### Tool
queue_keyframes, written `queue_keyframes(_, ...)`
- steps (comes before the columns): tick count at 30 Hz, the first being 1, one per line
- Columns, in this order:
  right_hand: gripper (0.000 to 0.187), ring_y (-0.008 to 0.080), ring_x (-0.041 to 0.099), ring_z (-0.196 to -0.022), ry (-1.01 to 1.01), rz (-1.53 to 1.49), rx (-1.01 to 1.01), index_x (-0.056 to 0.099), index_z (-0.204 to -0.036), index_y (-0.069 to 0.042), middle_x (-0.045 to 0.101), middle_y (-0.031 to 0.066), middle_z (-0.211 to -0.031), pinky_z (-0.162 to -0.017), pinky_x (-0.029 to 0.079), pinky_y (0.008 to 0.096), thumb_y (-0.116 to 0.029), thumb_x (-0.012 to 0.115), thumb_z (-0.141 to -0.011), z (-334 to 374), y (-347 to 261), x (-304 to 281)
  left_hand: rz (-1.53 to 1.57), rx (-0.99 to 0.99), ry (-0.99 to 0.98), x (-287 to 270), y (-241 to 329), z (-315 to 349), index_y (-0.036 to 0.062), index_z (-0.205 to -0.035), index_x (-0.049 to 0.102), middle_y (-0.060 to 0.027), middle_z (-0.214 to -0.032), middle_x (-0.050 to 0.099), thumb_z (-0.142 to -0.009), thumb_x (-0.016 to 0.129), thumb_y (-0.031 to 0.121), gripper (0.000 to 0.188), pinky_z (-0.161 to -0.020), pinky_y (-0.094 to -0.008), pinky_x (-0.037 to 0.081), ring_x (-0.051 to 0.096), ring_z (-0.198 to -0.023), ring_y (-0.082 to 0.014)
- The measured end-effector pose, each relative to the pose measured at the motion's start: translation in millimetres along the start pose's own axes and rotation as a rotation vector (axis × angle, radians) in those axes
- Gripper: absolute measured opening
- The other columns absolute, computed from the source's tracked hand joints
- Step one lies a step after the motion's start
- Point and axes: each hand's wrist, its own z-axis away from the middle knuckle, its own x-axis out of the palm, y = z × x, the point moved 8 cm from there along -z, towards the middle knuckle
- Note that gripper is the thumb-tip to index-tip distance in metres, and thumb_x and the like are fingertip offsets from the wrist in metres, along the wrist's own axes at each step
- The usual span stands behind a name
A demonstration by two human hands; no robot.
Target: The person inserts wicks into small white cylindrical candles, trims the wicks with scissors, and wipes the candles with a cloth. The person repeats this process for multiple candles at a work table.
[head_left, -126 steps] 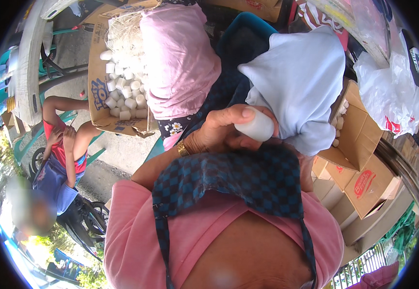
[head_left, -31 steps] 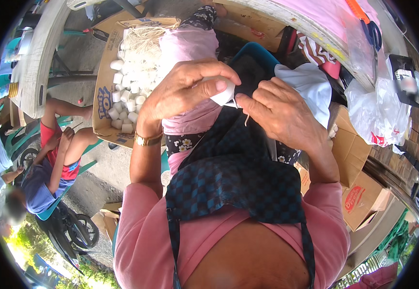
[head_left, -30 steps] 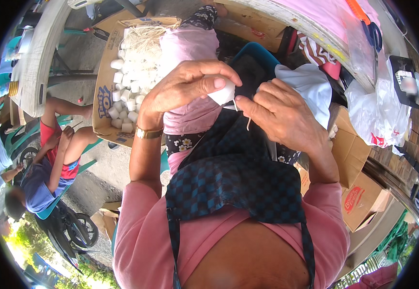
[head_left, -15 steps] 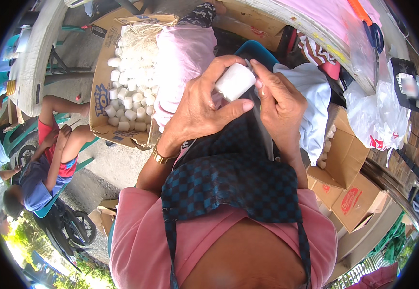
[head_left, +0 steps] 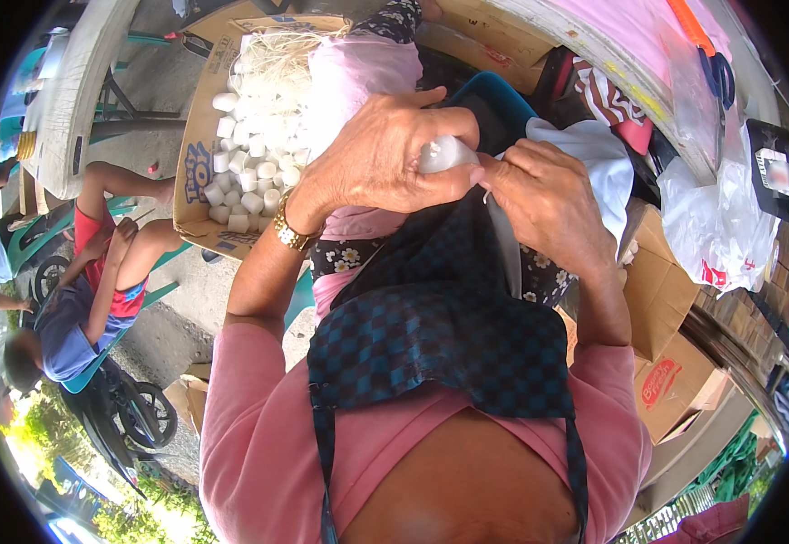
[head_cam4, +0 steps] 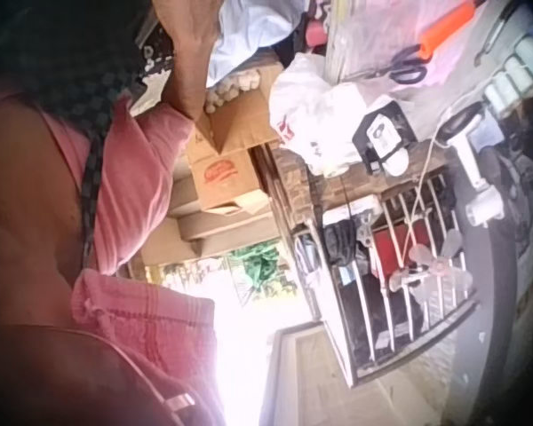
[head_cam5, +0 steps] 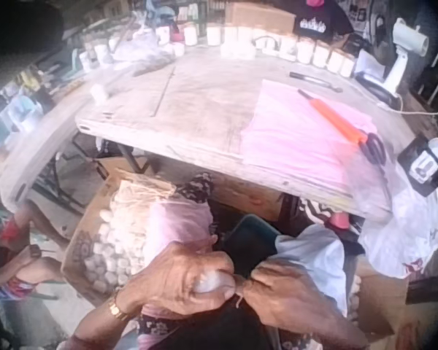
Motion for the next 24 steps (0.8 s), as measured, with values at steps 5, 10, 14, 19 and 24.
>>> queue_keyframes(5,0.017,0.0221,0.054,-0.065,-0.054,-0.097,-0.077,0.063,-0.088,-0.004,0.051,0.0047,-0.067,-0.059,0.044,0.0339,-0.007,0.067,-0.072,8.1,-2.3,11.4,0.332,-0.212,-0.183,22.8,-19.1,10.0,0.0030,-0.081,0.062,-0.0087,-0.077,0.062,-0.076,0.063,0.021,0.018,-0.070,-0.0292,0.047,0.060,-0.072,-0.0200)
queue_keyframes(10,0.015,0.0218,0.056,-0.066,-0.058,-0.187,-0.121,0.062,-0.085,-0.005,0.051,0.0048,-0.067,-0.060,0.046,0.0347,-0.009,0.068,-0.072,8.6,-8.6,14.0,0.490,-0.216,-0.187,24.2,-20.2,15.3,0.0027,-0.081,0.063,-0.0073,-0.076,0.063,-0.078,0.064,0.025,0.022,-0.074,-0.0280,0.047,0.060,-0.076,-0.0154)
queue_keyframes(14,0.015,0.0212,0.057,-0.067,0.030,-0.205,-0.153,0.063,-0.086,-0.006,0.052,0.0048,-0.068,-0.060,0.047,0.0334,-0.009,0.069,-0.073,5.8,-12.6,10.8,0.805,-0.206,-0.078,25.9,-26.0,16.4,0.0036,-0.079,0.063,-0.0011,-0.064,0.057,-0.087,0.060,0.028,0.025,-0.052,-0.0237,0.039,0.051,-0.061,-0.0058)
queue_keyframes(19,0.014,0.0240,0.062,-0.066,-0.126,-0.404,-0.042,0.067,-0.090,-0.003,0.061,0.0089,-0.071,-0.059,0.049,0.0338,-0.006,0.068,-0.076,1.3,9.3,12.1,0.788,-0.372,-0.122,34.7,-38.0,14.6,0.0036,-0.093,0.065,-0.0009,-0.074,0.060,-0.090,0.050,0.045,0.044,-0.053,-0.0191,0.037,0.052,-0.065,-0.0060)
queue_keyframes(24,0.013,0.0248,0.066,-0.066,-0.194,-0.726,0.022,0.068,-0.093,0.000,0.067,0.0120,-0.076,-0.058,0.051,0.0317,-0.004,0.066,-0.080,0.3,17.8,8.2,0.888,-0.370,-0.102,30.4,-24.1,8.8,0.0055,-0.083,0.062,0.0019,-0.067,0.053,-0.092,0.049,0.042,0.040,-0.047,-0.0191,0.031,0.044,-0.056,-0.0034)
